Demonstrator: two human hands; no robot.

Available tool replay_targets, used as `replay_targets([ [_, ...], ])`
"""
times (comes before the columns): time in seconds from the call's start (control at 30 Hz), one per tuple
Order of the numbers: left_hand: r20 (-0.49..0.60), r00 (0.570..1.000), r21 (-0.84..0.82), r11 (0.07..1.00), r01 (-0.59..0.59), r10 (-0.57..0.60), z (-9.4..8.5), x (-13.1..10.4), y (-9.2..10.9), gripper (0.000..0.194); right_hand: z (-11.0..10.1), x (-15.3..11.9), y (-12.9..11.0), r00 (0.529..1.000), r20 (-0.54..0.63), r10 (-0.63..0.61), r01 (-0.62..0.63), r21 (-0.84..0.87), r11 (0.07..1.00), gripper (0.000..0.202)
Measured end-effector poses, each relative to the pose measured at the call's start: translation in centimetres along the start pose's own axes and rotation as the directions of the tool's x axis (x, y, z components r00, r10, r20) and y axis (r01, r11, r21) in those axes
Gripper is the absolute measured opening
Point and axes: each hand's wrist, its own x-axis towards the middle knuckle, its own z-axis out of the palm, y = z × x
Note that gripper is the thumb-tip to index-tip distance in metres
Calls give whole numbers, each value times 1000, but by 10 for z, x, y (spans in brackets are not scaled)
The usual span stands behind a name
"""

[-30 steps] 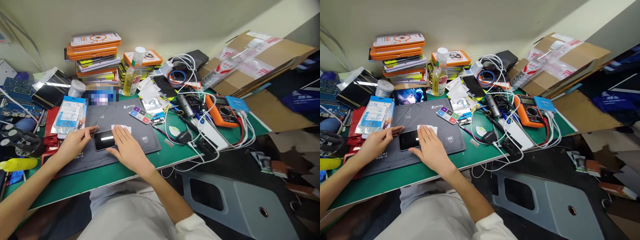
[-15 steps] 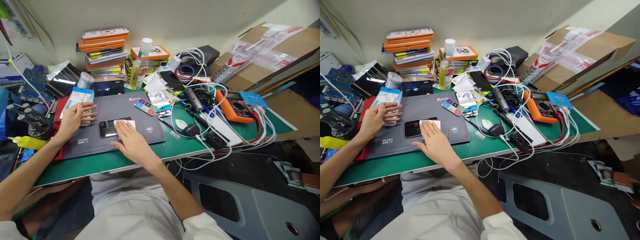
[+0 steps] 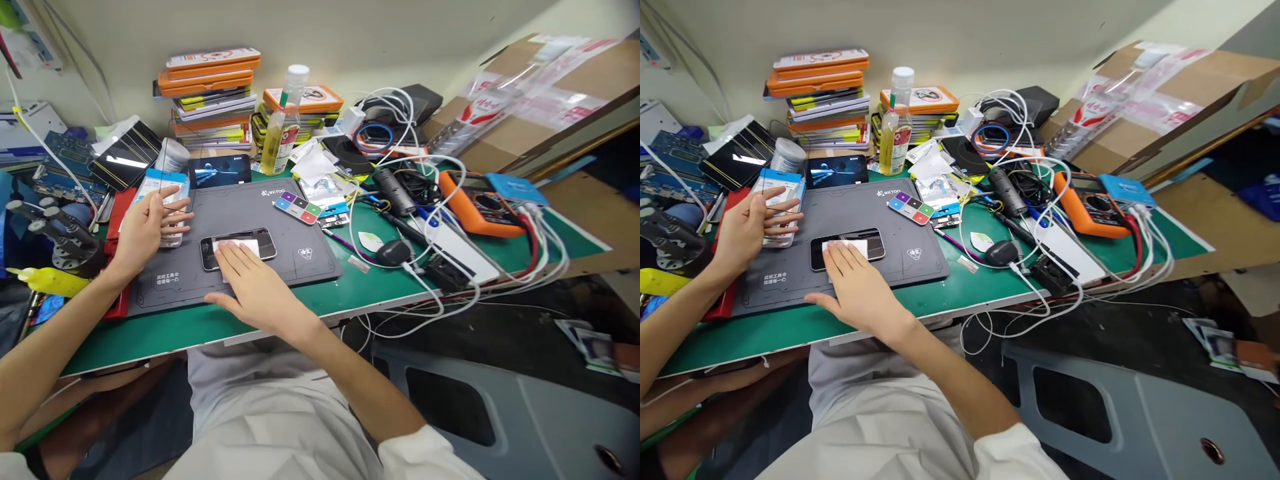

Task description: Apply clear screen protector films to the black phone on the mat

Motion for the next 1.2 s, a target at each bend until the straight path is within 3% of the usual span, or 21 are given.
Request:
replay_targets([
  [0.17,-4,1000,-26,1000,4,-4,0,4,2,64,-4,48,-2,998,56,17,-16,-19,1000,106],
  [0.4,13,1000,-24,1000,2,-2,-2,3,0,65,6,9,-24,997,-25,-74,73,-30,997,94],
  [0.63,19,1000,15,1000,-10,9,-2,3,7,69,5,51,-24,999,-29,21,-23,-56,998,87],
  [0.7,17,1000,23,1000,-16,16,-1,1,8,73,6,44,-27,999,-38,24,-26,-57,998,87],
  [0.87,3,1000,28,999,-22,22,-1,-3,9,80,11,0,-36,996,-94,-3,-1,-42,999,89],
  [1.1,7,1000,23,1000,-8,8,-2,-2,14,81,-2,26,0,997,-49,60,-62,-41,997,89],
  [1.2,31,999,28,1000,-10,9,-3,-4,14,89,-1,5,8,992,-84,99,-104,-56,993,87],
])
